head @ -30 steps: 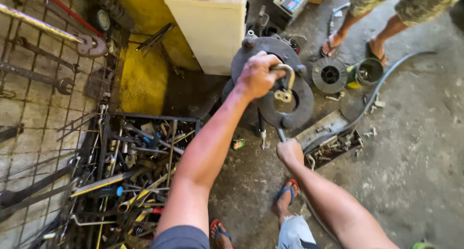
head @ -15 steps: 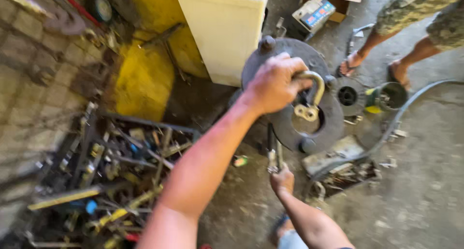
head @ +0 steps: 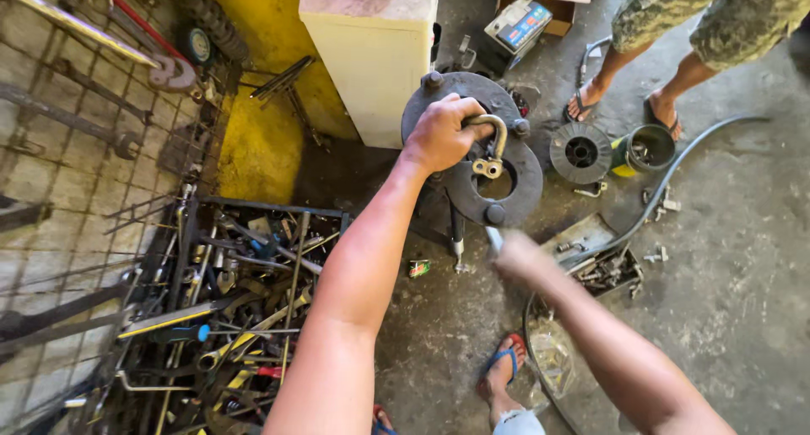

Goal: The person retrieves a metal part from a tool drawer and places it into a hydraulic press. They operate the press handle to apply pressure, then remove the part and place it on a nearby red container.

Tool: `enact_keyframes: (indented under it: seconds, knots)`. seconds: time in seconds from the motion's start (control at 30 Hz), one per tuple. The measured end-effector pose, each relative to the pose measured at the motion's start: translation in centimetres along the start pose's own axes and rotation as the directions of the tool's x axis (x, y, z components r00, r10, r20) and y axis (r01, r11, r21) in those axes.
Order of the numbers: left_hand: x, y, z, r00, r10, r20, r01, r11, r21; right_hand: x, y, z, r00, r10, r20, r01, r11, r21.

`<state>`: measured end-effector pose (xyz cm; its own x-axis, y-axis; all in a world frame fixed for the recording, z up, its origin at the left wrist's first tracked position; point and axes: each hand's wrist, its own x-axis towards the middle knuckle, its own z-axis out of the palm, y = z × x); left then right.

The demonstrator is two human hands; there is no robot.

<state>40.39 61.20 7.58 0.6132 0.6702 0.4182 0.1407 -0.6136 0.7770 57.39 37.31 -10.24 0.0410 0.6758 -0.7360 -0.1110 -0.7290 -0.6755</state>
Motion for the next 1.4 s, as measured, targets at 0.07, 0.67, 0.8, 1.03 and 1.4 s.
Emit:
enact_keyframes:
  seconds: [0.07,0.67,0.8,1.03,1.4]
  knots:
    - [0.3,0.2,0.2,0.999,0.038,-0.008,-0.038,0.999,0.009,-0.5,0.5,1.4,0.981,-0.069,-0.184,0.010,0.952,-0.304]
    - [0.3,0.8,0.4,0.987,-0.157,0.037,0.160,0.982,-0.101,-3.9,-4.4,7.0,0.747,0.168,-0.643,-0.495,0.787,-0.368]
    - [0.3,0.7,0.5,0.997,-0.070,0.031,0.074,0.985,-0.156,-4.2,-5.0,6.7,0.741,0.171,-0.650,-0.493,0.796,-0.352]
    - [0.1,1.1,0.3,0.996,-0.083,0.023,0.086,0.987,-0.136,-3.0,-3.5,6.2,0.723,0.179,-0.667,-0.534,0.758,-0.374]
    - [0.0,0.9,0.4,1.000,-0.027,0.013,0.028,0.989,-0.144,-0.2,4.3,6.2,0.735,0.043,-0.676,-0.411,0.821,-0.395]
